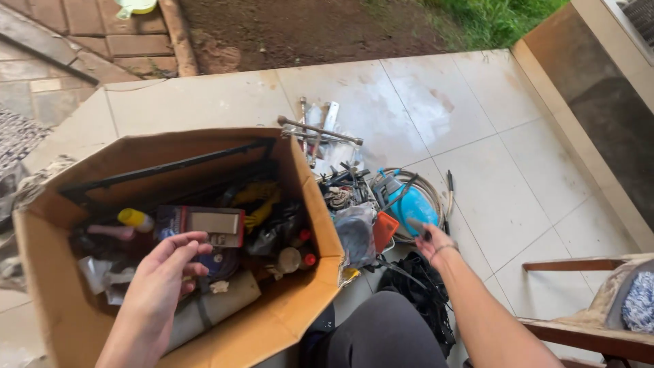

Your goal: Sorting through and organizing various tools and maintenance items in a cardboard box on the floor.

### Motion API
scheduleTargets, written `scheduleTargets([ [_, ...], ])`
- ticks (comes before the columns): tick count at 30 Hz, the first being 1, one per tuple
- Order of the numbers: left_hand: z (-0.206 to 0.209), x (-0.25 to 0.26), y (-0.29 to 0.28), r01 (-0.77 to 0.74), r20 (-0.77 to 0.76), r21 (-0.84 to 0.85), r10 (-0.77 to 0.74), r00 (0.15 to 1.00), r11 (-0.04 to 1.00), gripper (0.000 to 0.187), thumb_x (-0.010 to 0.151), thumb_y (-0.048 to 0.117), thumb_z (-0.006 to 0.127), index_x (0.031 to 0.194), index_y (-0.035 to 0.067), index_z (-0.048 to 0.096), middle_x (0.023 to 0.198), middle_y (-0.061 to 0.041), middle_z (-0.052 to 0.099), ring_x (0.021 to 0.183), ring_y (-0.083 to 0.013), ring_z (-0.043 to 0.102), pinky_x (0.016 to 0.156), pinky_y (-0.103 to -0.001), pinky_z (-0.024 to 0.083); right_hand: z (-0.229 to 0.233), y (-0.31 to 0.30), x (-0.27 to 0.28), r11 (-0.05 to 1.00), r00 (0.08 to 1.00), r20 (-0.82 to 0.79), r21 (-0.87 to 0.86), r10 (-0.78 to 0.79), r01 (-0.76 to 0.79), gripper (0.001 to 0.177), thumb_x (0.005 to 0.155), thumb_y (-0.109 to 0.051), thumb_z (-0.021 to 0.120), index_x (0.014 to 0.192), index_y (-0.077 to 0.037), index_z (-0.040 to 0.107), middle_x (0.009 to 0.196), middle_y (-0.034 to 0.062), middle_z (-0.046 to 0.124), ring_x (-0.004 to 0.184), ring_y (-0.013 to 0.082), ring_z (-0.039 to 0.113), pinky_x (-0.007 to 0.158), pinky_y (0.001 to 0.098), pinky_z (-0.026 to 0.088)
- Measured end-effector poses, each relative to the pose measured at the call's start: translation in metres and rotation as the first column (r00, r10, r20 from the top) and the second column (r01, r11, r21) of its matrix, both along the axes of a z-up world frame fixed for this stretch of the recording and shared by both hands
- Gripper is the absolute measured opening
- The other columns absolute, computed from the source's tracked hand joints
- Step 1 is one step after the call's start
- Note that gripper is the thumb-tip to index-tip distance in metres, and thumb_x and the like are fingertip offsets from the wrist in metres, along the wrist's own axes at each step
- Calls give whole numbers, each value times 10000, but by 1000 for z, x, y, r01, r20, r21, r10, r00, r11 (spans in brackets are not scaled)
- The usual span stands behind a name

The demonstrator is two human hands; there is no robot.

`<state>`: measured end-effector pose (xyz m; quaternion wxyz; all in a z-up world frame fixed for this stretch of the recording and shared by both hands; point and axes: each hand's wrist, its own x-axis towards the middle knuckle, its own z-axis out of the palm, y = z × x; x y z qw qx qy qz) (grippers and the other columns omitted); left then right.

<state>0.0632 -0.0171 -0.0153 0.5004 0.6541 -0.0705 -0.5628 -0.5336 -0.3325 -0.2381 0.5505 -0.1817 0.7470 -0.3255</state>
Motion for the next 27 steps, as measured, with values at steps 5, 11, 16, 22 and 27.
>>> scheduleTargets([
  [5,-47,-44,-23,90,-68,-59,-94,993,994,283,992,207,567,1229,114,689,1071,-25,723,784,-115,599,670,-258,417,-38,27,-68,977,973,130,120,-191,176,388,903,-331,745,1075,-24,584,885,127,677,819,263,686,698,347,594],
  [11,-43,-150,-83,243,-184,-336,-316,931,910,282,980,221,562,1175,63,692,1076,-51,764,884,-122,694,729,-266,518,23,19,-27,972,955,186,82,-231,220,364,881,-296,751,1077,-20,616,893,120,705,828,252,710,717,350,604],
  [16,-25,-242,-132,473,-102,-388,-547,831,791,276,986,249,559,1181,106,691,1085,-19,769,896,-99,679,740,-257,518,26,-6,-44,980,963,181,39,-200,196,352,879,-312,758,1076,-49,633,887,106,708,807,234,703,704,354,597],
  [22,-15,-292,-158,549,-78,-354,-609,789,757,254,986,218,544,1164,103,684,1059,-6,756,826,-106,675,693,-258,499,-3,-24,-57,986,985,79,91,-150,143,411,900,-298,768,1158,-24,604,1003,137,674,883,264,691,752,392,619],
  [27,-35,-292,-154,503,-92,-337,-559,824,796,252,996,210,542,1157,82,688,1043,-23,754,804,-115,664,701,-258,505,-35,-9,-52,991,1000,-13,134,7,-6,639,943,-430,670,1456,-97,484,1442,113,572,1168,309,639,889,450,600],
])
